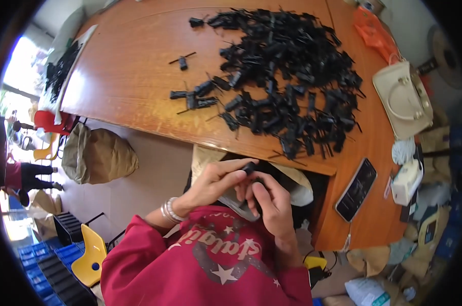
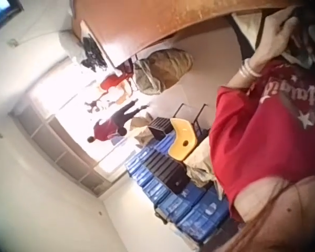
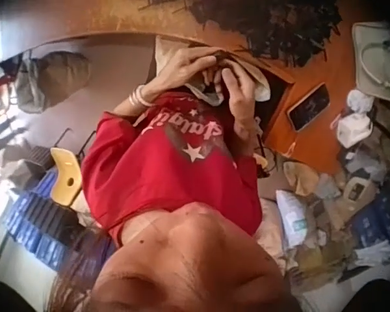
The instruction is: The recorder is sorting and inspecting small black plastic components from a pile on a workbench into a bag.
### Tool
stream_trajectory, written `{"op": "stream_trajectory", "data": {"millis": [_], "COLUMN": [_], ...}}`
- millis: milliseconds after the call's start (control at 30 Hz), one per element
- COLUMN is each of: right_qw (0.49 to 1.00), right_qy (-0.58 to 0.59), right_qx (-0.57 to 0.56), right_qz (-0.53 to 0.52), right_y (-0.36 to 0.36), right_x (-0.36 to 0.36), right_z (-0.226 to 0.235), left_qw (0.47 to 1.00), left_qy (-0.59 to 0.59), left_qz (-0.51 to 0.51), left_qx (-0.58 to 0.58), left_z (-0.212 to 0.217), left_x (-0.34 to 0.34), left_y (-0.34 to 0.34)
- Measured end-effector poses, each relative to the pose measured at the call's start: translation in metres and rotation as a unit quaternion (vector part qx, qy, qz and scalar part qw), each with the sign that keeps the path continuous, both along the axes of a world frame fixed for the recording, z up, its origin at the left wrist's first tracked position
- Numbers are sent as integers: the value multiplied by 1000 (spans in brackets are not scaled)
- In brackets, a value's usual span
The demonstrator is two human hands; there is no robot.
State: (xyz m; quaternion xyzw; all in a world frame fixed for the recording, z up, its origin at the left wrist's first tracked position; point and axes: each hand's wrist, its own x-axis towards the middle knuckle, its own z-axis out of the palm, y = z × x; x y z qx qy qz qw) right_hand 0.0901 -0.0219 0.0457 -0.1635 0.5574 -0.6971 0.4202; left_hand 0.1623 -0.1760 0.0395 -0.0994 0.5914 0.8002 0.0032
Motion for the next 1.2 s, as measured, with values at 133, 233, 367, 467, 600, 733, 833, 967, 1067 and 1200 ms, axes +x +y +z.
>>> {"op": "stream_trajectory", "data": {"millis": [133,233,367,467,600,733,833,967,1067,1200], "right_qw": [1000,998,996,995,999,998,989,941,945,938], "right_qy": [8,13,68,75,11,38,109,286,249,251], "right_qx": [27,53,61,69,50,51,97,180,195,212], "right_qz": [0,13,16,17,19,-8,-26,32,80,113], "right_y": [8,11,10,9,7,2,0,17,22,22], "right_x": [-1,-2,-1,-1,-4,-1,1,-7,-9,-9], "right_z": [9,13,10,8,4,0,-15,-21,-16,-24], "left_qw": [997,993,978,942,925,895,931,820,712,672], "left_qy": [40,30,24,99,115,146,125,182,102,-13], "left_qz": [-35,-16,-1,26,40,57,46,152,329,312], "left_qx": [-49,-110,-207,-318,-361,-417,-340,-521,-611,-672], "left_z": [5,5,9,2,-2,-1,-14,-20,-50,-73], "left_x": [2,3,6,4,6,6,5,-3,-3,-3], "left_y": [3,9,15,15,16,14,12,-20,-91,-164]}}
